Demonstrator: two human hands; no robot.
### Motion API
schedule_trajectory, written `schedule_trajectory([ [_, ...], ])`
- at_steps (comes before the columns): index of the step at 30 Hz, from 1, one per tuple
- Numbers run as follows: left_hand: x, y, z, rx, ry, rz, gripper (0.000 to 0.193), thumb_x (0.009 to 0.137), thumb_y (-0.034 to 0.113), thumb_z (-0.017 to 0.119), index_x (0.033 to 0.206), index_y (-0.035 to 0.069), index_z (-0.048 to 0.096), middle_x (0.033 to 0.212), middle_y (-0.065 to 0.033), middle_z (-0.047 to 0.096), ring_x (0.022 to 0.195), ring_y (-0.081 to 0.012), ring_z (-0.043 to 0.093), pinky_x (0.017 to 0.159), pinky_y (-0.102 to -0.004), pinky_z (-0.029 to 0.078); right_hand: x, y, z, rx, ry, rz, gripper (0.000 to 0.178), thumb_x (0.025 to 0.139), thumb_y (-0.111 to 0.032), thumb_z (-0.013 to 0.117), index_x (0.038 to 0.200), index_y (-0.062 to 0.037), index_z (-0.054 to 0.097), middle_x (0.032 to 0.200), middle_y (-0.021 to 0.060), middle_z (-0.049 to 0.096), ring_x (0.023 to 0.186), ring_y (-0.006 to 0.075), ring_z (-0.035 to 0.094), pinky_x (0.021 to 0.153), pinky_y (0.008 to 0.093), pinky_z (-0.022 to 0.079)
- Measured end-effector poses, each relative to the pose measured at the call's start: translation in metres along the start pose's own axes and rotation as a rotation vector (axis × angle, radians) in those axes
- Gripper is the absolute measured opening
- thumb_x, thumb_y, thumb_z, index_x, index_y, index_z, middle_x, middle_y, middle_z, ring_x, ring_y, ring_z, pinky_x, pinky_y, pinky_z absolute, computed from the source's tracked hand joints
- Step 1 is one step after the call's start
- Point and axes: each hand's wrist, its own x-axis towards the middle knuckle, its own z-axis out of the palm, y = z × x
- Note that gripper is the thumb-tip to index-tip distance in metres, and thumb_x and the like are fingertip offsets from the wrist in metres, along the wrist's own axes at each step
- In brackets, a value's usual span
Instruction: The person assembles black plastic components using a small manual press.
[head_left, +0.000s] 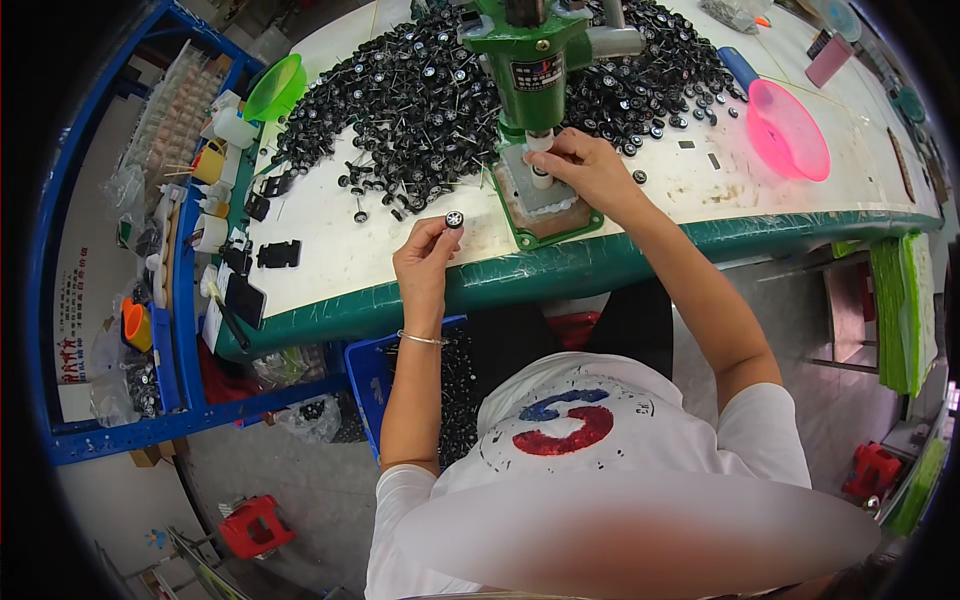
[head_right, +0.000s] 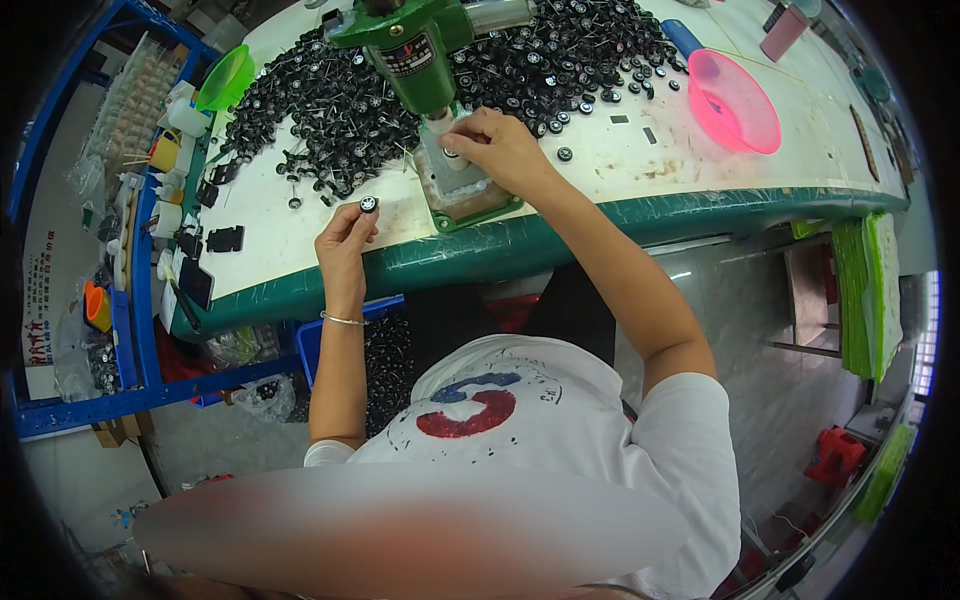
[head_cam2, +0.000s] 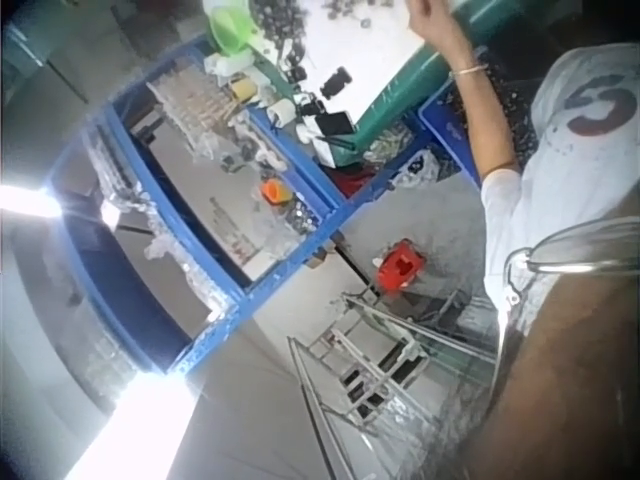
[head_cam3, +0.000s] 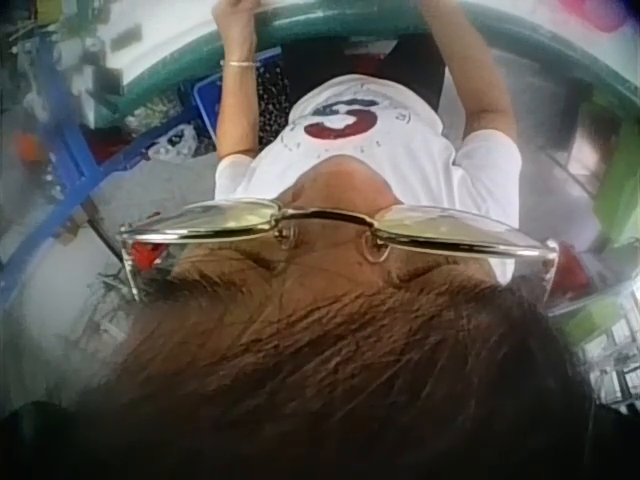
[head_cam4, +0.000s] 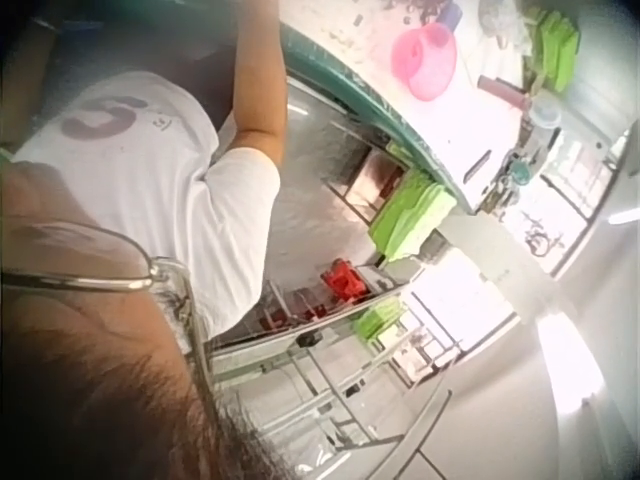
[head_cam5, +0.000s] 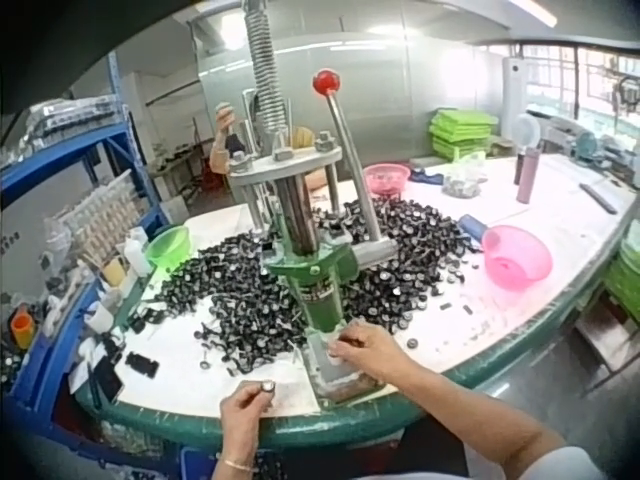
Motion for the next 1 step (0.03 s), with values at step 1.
schedule_trajectory([
  [1, 0.0002, 0.0018, 0.0, 0.005, -0.006, -0.026, 0.012, 0.088, 0.004, 0.072, 0.099, 0.001, 0.074, 0.097, -0.001, 0.067, 0.081, -0.0078, 0.063, 0.07, -0.0223, 0.049, 0.0011, 0.0017, -0.0004, 0.103, -0.029, 0.031, 0.027, 0.092, -0.026, 0.071, 0.108, -0.0043, 0.074, 0.096, 0.0034, 0.061, 0.084, 0.0162, 0.059, 0.078, 0.0281, 0.047],
])
